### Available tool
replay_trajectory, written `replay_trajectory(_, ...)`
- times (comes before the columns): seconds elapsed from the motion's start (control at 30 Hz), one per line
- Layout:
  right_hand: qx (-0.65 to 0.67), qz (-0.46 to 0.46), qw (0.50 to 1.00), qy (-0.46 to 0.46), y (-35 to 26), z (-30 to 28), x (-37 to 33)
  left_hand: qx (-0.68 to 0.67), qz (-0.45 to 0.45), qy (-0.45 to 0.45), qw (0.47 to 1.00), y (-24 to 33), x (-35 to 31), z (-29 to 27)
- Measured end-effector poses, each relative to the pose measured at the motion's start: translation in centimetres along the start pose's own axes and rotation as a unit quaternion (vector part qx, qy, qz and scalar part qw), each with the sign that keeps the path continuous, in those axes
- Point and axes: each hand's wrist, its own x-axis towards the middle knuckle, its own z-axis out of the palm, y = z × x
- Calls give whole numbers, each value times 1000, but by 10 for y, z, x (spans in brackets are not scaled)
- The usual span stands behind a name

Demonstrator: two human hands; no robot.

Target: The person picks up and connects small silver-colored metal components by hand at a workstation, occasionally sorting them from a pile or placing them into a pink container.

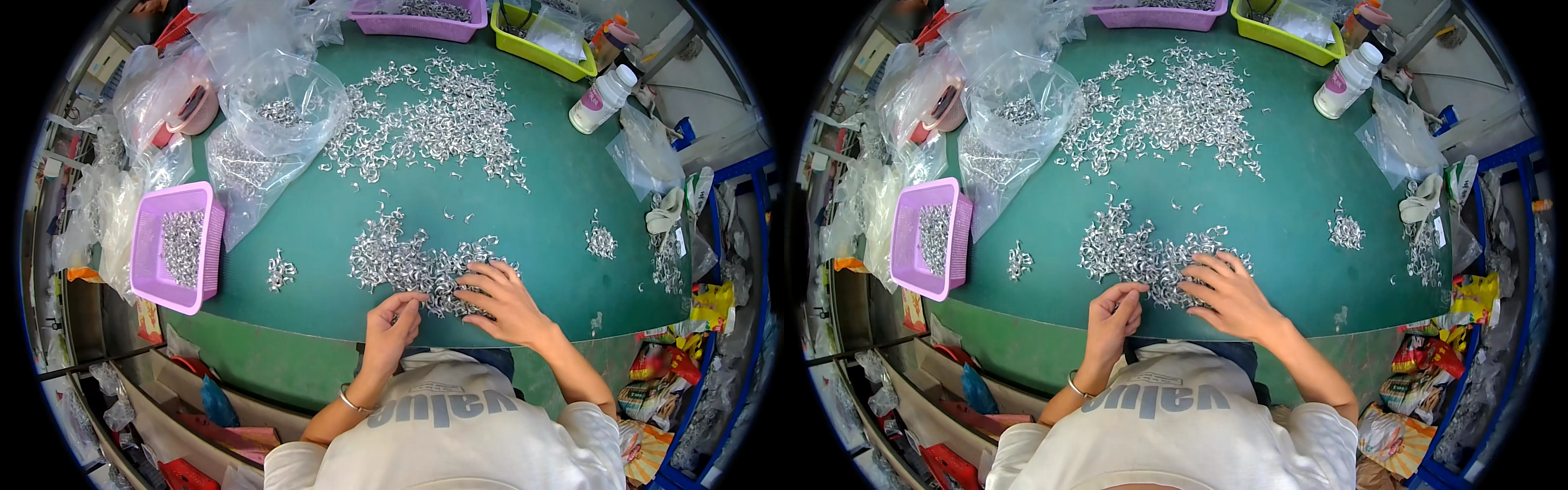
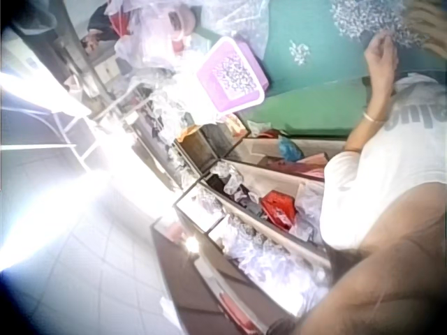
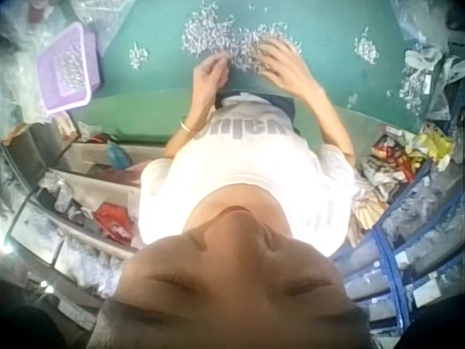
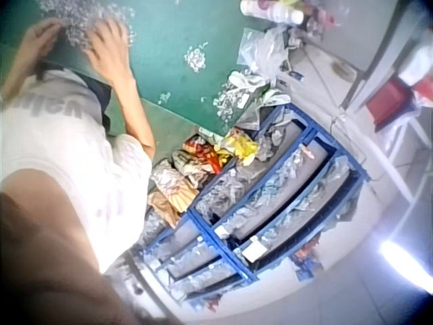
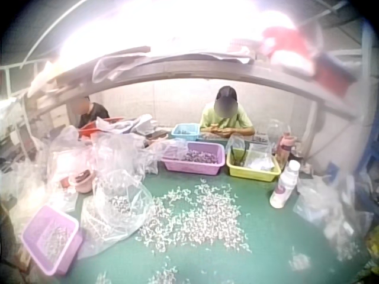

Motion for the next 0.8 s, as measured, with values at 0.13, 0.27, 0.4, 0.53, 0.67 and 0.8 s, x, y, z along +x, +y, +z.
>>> replay_trajectory(0.13, 81, 89, 981, 154, 14, 2, 3, 7, 4, -23, 1000, -4, -7, 3)
replay_trajectory(0.27, -2, 152, 963, 223, 42, 2, 33, 27, 2, -55, 998, -7, -14, 13)
replay_trajectory(0.4, -68, 107, 972, 197, 56, 8, 47, 9, -22, -73, 997, -10, -16, 15)
replay_trajectory(0.53, -5, 136, 968, 209, 47, 7, 43, 2, -28, -72, 997, -7, -16, 11)
replay_trajectory(0.67, 252, 203, 927, 192, -4, 6, 24, 114, 120, 6, 986, 1, -16, 16)
replay_trajectory(0.8, 376, 228, 887, 138, -35, 4, 6, 164, 204, -4, 965, 6, -13, 21)
